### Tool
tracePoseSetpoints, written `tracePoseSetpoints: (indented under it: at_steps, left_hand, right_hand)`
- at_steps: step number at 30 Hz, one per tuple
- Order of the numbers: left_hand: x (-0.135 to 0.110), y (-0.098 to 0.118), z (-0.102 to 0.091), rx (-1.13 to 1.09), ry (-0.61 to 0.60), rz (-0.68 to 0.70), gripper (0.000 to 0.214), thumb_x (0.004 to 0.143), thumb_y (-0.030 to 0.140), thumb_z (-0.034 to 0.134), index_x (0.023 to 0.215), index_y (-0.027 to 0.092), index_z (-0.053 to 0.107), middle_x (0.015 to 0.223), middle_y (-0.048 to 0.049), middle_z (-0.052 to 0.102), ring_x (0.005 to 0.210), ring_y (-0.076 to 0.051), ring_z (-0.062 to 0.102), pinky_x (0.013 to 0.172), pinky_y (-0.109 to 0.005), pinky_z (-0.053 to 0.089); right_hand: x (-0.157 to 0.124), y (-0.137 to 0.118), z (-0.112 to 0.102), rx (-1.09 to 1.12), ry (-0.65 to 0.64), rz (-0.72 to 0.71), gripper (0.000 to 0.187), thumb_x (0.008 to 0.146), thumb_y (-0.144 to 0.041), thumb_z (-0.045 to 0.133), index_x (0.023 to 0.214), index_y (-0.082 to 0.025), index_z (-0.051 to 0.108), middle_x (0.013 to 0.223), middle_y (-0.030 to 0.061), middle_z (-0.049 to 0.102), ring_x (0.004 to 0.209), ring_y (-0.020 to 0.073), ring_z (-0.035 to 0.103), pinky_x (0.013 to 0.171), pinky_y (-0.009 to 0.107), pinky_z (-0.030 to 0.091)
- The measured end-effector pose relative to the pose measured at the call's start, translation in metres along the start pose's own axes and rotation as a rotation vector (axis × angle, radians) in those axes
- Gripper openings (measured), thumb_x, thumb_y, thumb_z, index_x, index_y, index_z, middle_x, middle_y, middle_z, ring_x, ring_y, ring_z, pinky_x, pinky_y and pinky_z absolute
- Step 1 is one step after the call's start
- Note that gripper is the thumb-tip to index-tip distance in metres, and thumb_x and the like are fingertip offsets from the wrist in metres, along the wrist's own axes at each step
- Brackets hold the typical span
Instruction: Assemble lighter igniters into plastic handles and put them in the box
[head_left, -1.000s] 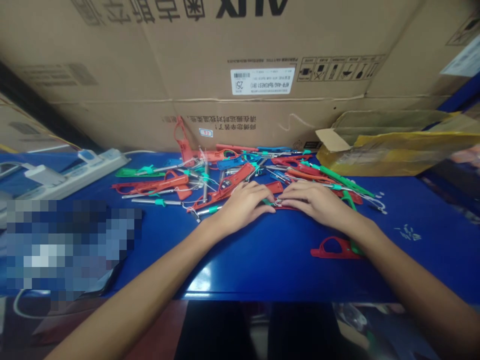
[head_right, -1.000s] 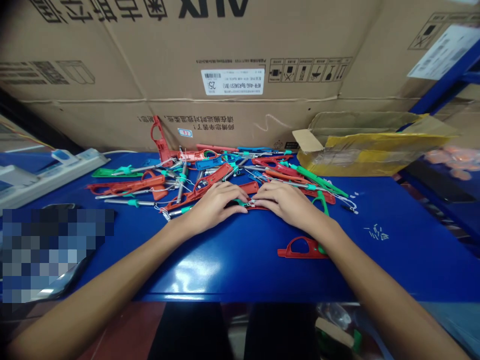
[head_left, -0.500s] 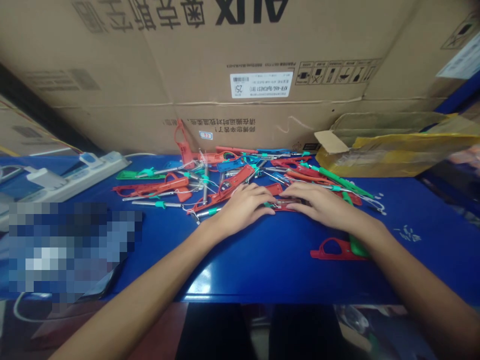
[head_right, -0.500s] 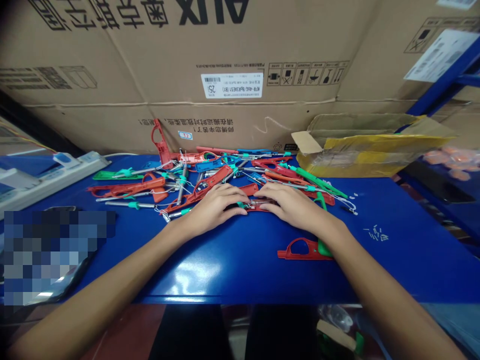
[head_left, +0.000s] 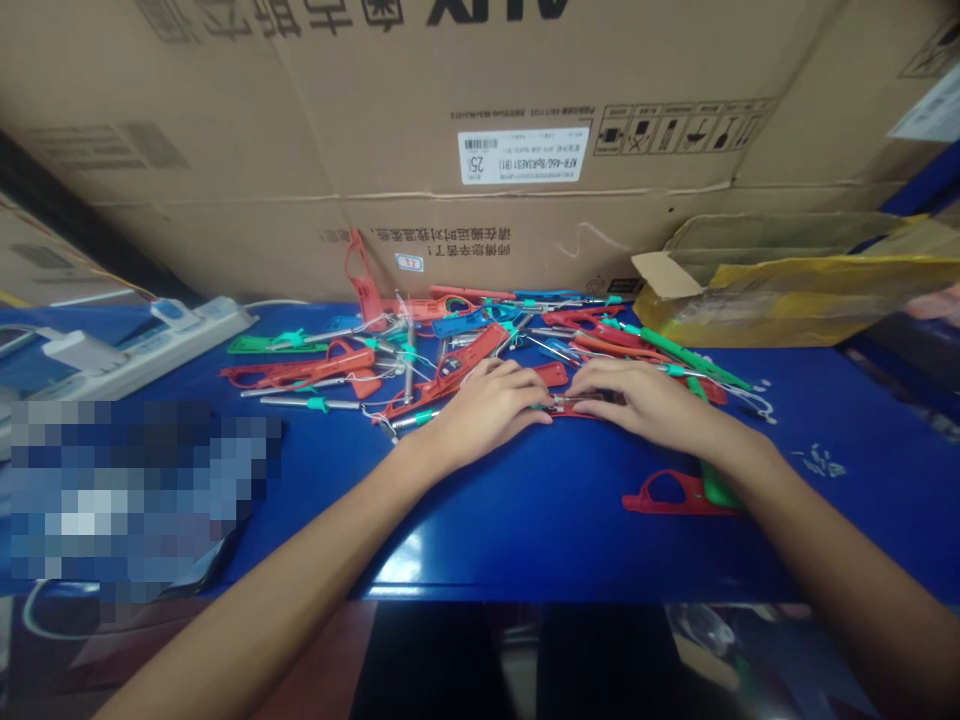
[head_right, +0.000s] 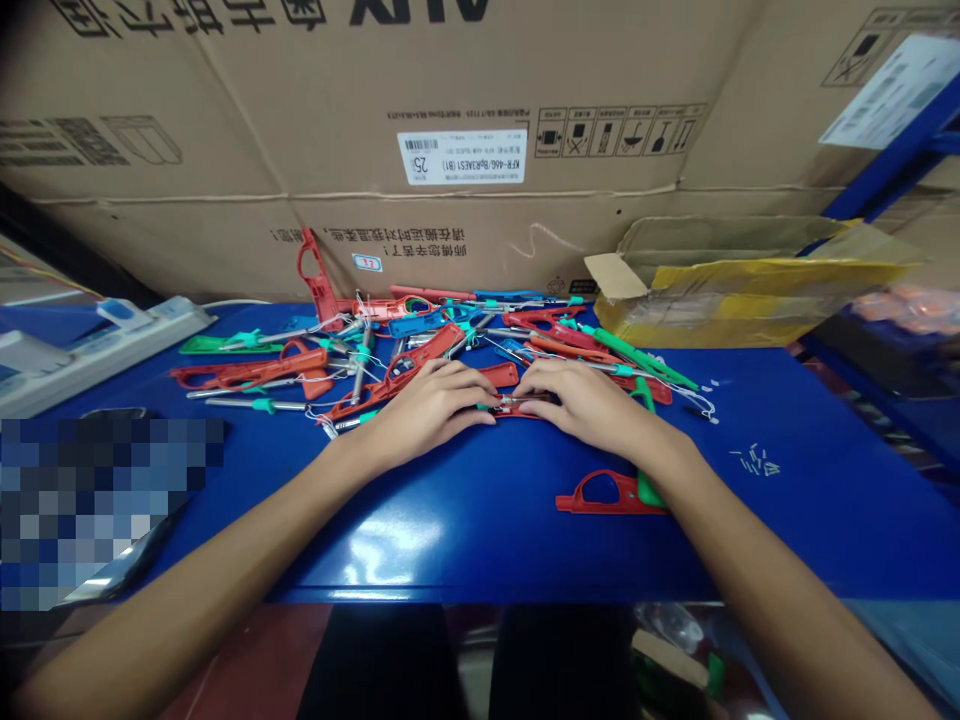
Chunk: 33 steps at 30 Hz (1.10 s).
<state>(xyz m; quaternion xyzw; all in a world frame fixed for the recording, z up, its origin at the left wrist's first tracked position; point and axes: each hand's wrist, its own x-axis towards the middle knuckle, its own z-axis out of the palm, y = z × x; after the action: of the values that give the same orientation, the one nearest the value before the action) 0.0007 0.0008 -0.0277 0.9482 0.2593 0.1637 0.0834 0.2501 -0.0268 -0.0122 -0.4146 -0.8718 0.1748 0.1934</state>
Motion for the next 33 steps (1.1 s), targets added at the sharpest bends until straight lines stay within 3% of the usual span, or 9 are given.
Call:
tracePoseSetpoints:
  at_steps: [7,14,19,22,25,33]
  left_hand:
    - [-0.001,0.002,-0.002,-0.003,-0.003,-0.008,0.024,0.100,0.040,0.061,0.113,0.022,0.069,0.118,-0.0029,0.072,0.112,-0.022,0.060,0.100,-0.037,0.037]
    - [-0.005,-0.004,-0.012,-0.015,0.022,-0.019,0.054,0.095,0.050,0.063,0.139,0.020,0.054,0.130,-0.0070,0.066,0.123,-0.026,0.056,0.107,-0.041,0.036]
    - [-0.010,-0.010,-0.025,-0.023,-0.044,-0.037,0.054,0.086,0.058,0.070,0.124,0.020,0.065,0.131,-0.0061,0.065,0.125,-0.027,0.054,0.109,-0.041,0.035]
    - [-0.012,-0.013,-0.026,-0.028,-0.078,-0.027,0.052,0.084,0.058,0.073,0.120,0.020,0.067,0.131,-0.0056,0.065,0.125,-0.027,0.053,0.110,-0.041,0.034]
    - [-0.013,-0.014,-0.025,-0.020,-0.067,-0.020,0.051,0.086,0.053,0.074,0.124,0.020,0.065,0.131,-0.0059,0.064,0.124,-0.027,0.054,0.109,-0.040,0.035]
    - [-0.012,-0.017,-0.020,-0.055,-0.021,0.023,0.032,0.091,0.044,0.072,0.112,0.021,0.068,0.122,-0.0035,0.067,0.117,-0.022,0.059,0.106,-0.037,0.034]
  right_hand:
    - [-0.002,0.003,-0.002,-0.005,-0.020,-0.003,0.024,0.100,-0.038,0.057,0.106,-0.026,0.077,0.112,0.0062,0.072,0.105,0.0240,0.068,0.095,0.041,0.052]
    - [-0.004,0.006,-0.004,-0.097,-0.018,-0.011,0.024,0.099,-0.036,0.057,0.106,-0.027,0.079,0.110,0.0066,0.070,0.104,0.0244,0.067,0.092,0.042,0.053]
    - [-0.007,0.008,-0.006,-0.160,-0.022,0.008,0.027,0.100,-0.039,0.056,0.111,-0.029,0.078,0.121,0.0076,0.068,0.119,0.0279,0.063,0.103,0.047,0.050]
    - [-0.009,0.005,-0.004,-0.166,0.014,0.028,0.038,0.097,-0.049,0.060,0.128,-0.029,0.071,0.139,0.0099,0.060,0.136,0.0329,0.051,0.112,0.053,0.044]
    - [-0.007,-0.002,0.001,-0.132,0.035,-0.015,0.051,0.094,-0.052,0.063,0.141,-0.032,0.061,0.147,0.0102,0.054,0.141,0.0333,0.047,0.114,0.055,0.043]
    - [0.003,-0.010,0.014,-0.090,0.023,-0.122,0.029,0.099,-0.037,0.060,0.124,-0.030,0.072,0.133,0.0091,0.062,0.124,0.0278,0.059,0.108,0.052,0.047]
